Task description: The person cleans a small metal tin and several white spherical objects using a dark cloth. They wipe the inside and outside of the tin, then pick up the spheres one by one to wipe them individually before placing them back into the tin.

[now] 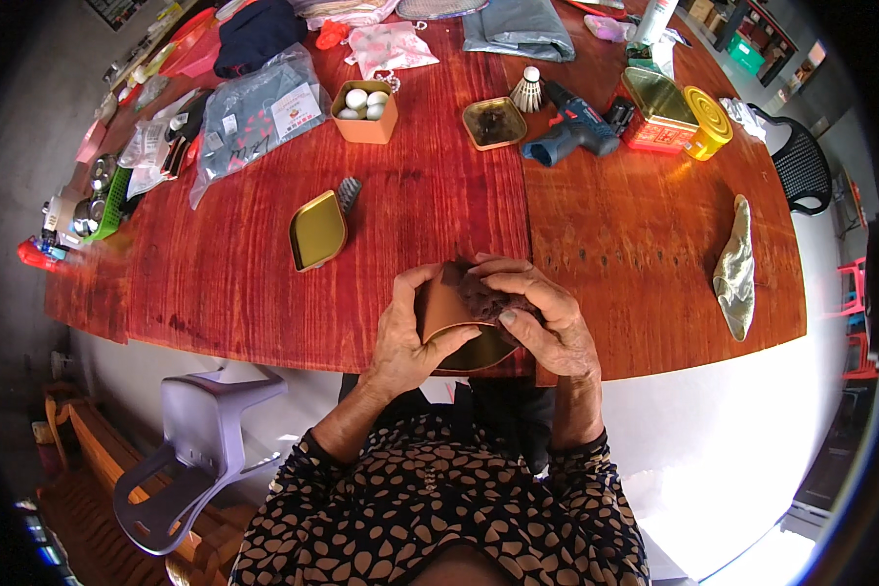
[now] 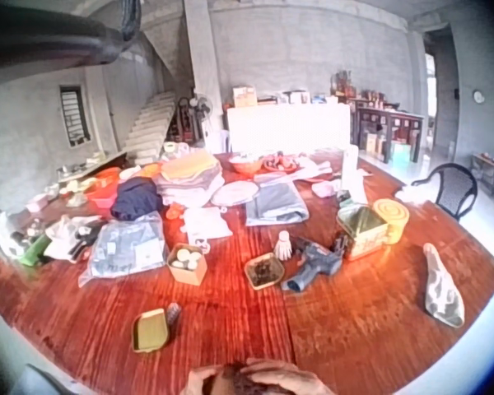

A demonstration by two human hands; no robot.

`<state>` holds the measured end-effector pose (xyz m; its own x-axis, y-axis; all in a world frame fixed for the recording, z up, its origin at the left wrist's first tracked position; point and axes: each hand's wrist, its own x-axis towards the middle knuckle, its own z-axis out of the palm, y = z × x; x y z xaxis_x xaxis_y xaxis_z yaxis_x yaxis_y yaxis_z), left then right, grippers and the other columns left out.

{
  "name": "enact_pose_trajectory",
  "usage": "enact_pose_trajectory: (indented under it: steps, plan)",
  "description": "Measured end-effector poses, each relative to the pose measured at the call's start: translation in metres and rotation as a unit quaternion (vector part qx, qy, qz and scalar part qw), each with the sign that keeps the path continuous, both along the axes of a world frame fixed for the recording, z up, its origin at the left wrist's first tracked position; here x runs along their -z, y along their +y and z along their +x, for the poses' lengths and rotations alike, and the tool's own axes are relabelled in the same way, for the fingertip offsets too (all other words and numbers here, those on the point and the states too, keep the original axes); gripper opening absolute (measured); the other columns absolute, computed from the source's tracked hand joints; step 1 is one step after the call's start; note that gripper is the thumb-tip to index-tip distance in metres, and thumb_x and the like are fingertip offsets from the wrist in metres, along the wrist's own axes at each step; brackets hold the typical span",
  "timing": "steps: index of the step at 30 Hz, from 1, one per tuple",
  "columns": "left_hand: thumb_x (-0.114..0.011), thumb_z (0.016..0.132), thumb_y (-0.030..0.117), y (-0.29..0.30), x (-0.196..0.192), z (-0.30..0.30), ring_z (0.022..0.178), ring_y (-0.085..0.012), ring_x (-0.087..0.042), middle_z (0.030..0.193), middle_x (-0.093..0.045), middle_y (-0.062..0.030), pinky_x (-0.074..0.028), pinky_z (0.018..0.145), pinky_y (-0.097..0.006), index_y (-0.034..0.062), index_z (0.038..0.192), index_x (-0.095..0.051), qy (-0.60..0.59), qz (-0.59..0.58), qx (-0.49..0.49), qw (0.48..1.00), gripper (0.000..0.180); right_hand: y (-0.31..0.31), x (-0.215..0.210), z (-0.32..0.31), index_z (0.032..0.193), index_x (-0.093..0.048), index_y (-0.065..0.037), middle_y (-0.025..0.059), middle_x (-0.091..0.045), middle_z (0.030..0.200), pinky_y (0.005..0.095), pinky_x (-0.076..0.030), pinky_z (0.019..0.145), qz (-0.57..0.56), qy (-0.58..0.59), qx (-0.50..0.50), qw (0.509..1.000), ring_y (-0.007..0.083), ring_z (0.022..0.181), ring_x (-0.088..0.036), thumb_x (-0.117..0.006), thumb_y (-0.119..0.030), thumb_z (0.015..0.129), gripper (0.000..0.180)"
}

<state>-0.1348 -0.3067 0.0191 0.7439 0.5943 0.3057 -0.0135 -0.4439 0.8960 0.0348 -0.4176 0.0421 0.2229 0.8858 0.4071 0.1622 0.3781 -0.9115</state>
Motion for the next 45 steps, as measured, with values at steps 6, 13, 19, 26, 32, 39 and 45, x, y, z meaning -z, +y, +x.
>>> enact_pose_trajectory:
  steps: [6,13,19,26,32,39,45]
  plan:
    - [-0.076,0.077,0.014,0.001,-0.014,-0.015,0.117,-0.0212,-0.046,0.125,-0.047,-0.0122,-0.040,0.099,-0.035,0.0048,0.134,-0.036,-0.023,-0.117,0.086,0.989,0.070,-0.016,0.024,0.008,0.113,-0.060,0.002,0.0217,-0.056,0.122,0.0433,-0.040,0.099,0.013,0.166,-0.032,0.985,0.0322,0.118,-0.051,-0.059,-0.007,0.087,0.028]
    - [-0.080,0.074,0.026,0.006,-0.016,-0.010,0.114,-0.0300,-0.053,0.127,-0.047,-0.0183,-0.045,0.095,-0.041,0.0064,0.145,-0.017,0.037,-0.047,0.125,0.990,0.097,-0.018,0.013,0.004,0.108,-0.063,0.000,0.0205,-0.056,0.121,0.0437,-0.042,0.098,0.047,0.090,-0.082,0.991,0.0335,0.117,-0.052,-0.066,-0.005,0.078,0.030]
    - [-0.081,0.071,0.038,0.004,-0.017,0.001,0.106,-0.0347,-0.059,0.123,-0.052,-0.0208,-0.049,0.089,-0.044,0.0087,0.148,0.006,0.055,0.035,0.140,0.988,0.120,0.006,-0.026,-0.015,0.098,-0.064,-0.005,0.0092,-0.060,0.109,0.0419,-0.043,0.088,0.047,-0.249,-0.005,0.967,0.0302,0.103,-0.056,-0.070,-0.014,0.074,0.026]
    - [-0.077,0.076,0.029,0.007,-0.016,-0.005,0.109,-0.0245,-0.053,0.116,-0.053,-0.0155,-0.041,0.096,-0.039,0.0130,0.149,0.009,-0.024,-0.154,0.139,0.978,0.114,-0.015,-0.005,0.000,0.103,-0.066,-0.006,0.0142,-0.060,0.116,0.0473,-0.039,0.097,0.079,-0.089,-0.018,0.993,0.0360,0.116,-0.051,-0.070,-0.009,0.076,0.028]
    - [-0.074,0.079,0.027,0.010,-0.018,-0.006,0.107,-0.0224,-0.051,0.114,-0.051,-0.0122,-0.038,0.097,-0.036,0.0139,0.150,0.000,-0.049,-0.208,0.131,0.968,0.103,-0.046,0.029,0.007,0.105,-0.066,-0.004,0.0179,-0.057,0.122,0.0546,-0.029,0.104,0.075,0.036,-0.040,0.996,0.0405,0.124,-0.043,-0.070,-0.014,0.079,0.028]
    - [-0.065,0.085,0.037,0.008,-0.014,-0.002,0.110,-0.0205,-0.046,0.117,-0.046,-0.0099,-0.036,0.099,-0.036,0.0118,0.148,-0.012,-0.015,-0.214,0.142,0.966,0.086,-0.011,-0.007,0.014,0.106,-0.060,0.004,0.0173,-0.056,0.120,0.0387,-0.041,0.096,-0.018,0.068,-0.063,0.996,0.0281,0.109,-0.054,-0.053,-0.014,0.088,0.026]
    - [-0.053,0.092,0.044,0.006,-0.019,0.009,0.108,-0.0176,-0.049,0.110,-0.054,-0.0061,-0.035,0.100,-0.033,0.0080,0.145,-0.026,-0.072,-0.251,0.043,0.964,0.069,0.018,-0.002,-0.004,0.111,-0.058,0.003,0.0060,-0.062,0.105,0.0267,-0.045,0.084,-0.062,0.303,0.110,0.945,0.0132,0.091,-0.058,-0.049,-0.026,0.097,0.034]
